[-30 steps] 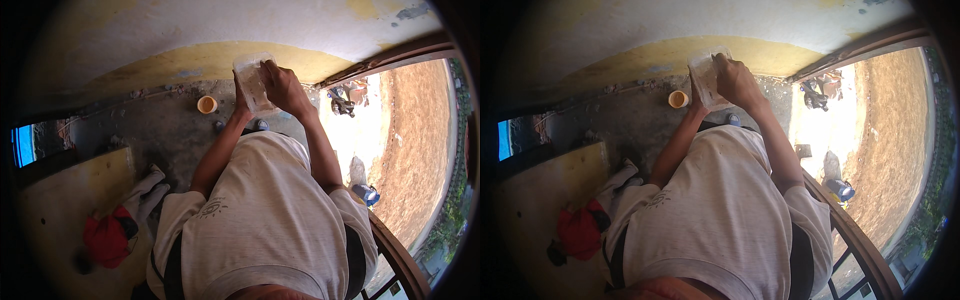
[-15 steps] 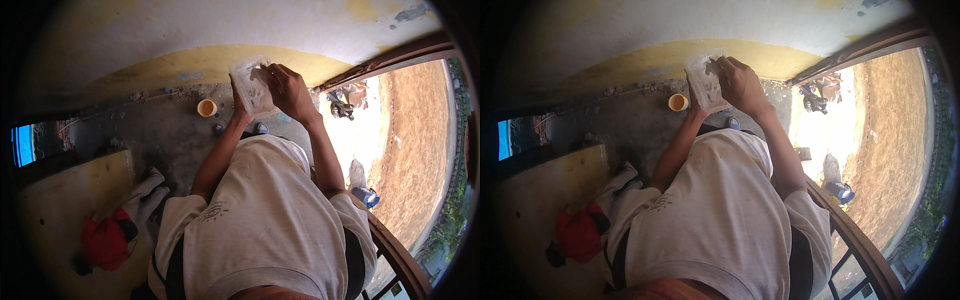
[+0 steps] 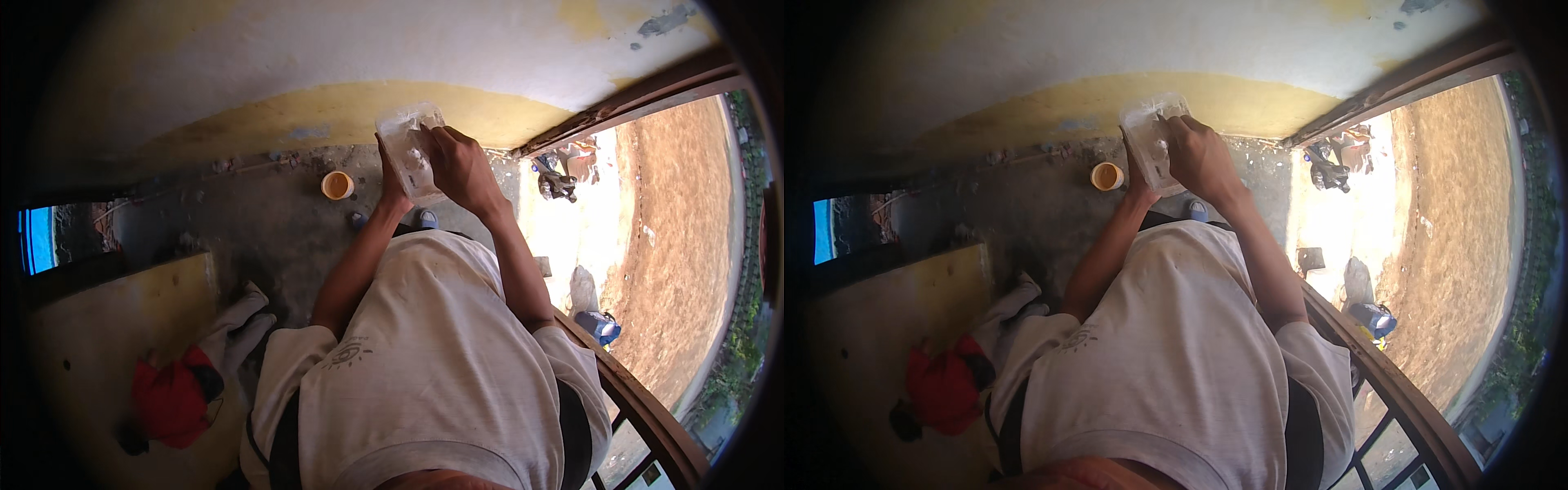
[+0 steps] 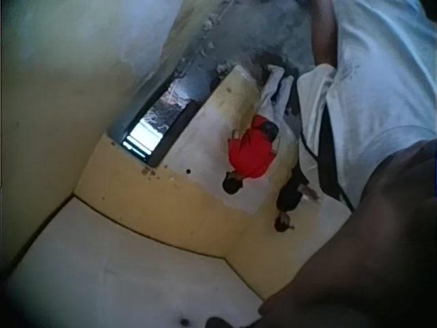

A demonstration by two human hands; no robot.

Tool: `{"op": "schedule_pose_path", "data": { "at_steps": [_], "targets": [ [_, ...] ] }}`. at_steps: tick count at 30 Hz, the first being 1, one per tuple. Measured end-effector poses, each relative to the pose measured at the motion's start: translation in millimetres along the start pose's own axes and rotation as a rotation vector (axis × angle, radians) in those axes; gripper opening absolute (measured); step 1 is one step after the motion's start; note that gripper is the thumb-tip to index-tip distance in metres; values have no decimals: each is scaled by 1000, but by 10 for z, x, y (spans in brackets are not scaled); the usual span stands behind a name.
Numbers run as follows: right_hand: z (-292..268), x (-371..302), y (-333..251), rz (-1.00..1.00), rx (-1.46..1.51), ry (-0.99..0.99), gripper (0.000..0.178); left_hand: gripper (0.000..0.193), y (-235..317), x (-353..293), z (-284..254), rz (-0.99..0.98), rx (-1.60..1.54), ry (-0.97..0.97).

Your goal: The person applies a white patching compound to a hole in a wall using a scraper and then mixes additional compound in a plastic container with the scraper.

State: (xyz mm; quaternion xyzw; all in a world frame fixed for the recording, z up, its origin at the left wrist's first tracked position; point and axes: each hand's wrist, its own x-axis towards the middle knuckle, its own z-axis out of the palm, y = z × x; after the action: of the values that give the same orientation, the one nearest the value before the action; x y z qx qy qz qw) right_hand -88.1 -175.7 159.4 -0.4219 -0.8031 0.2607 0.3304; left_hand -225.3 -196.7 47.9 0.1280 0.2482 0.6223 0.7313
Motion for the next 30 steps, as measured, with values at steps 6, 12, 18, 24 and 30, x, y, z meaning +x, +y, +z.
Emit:
{"op": "schedule_pose_path", "data": {
  "at_steps": [6,12,18,24,30],
  "targets": [
    [51,-50,31,62,9,-47,25,76,-64,75,-79,-37,61,0],
    [-45,-38,29,95,50,129,12,73,-48,61,-21,-19,126,36],
    [-83,-13,-2,-53,48,117,6,69,-47,46,-66,-16,83,12],
    [189,-52,115,95,-13,102,14,69,-49,99,-114,-43,84,-13],
    [65,-27,92,94,10,99,24,74,-40,124,-172,-50,61,36]
  ]
}}
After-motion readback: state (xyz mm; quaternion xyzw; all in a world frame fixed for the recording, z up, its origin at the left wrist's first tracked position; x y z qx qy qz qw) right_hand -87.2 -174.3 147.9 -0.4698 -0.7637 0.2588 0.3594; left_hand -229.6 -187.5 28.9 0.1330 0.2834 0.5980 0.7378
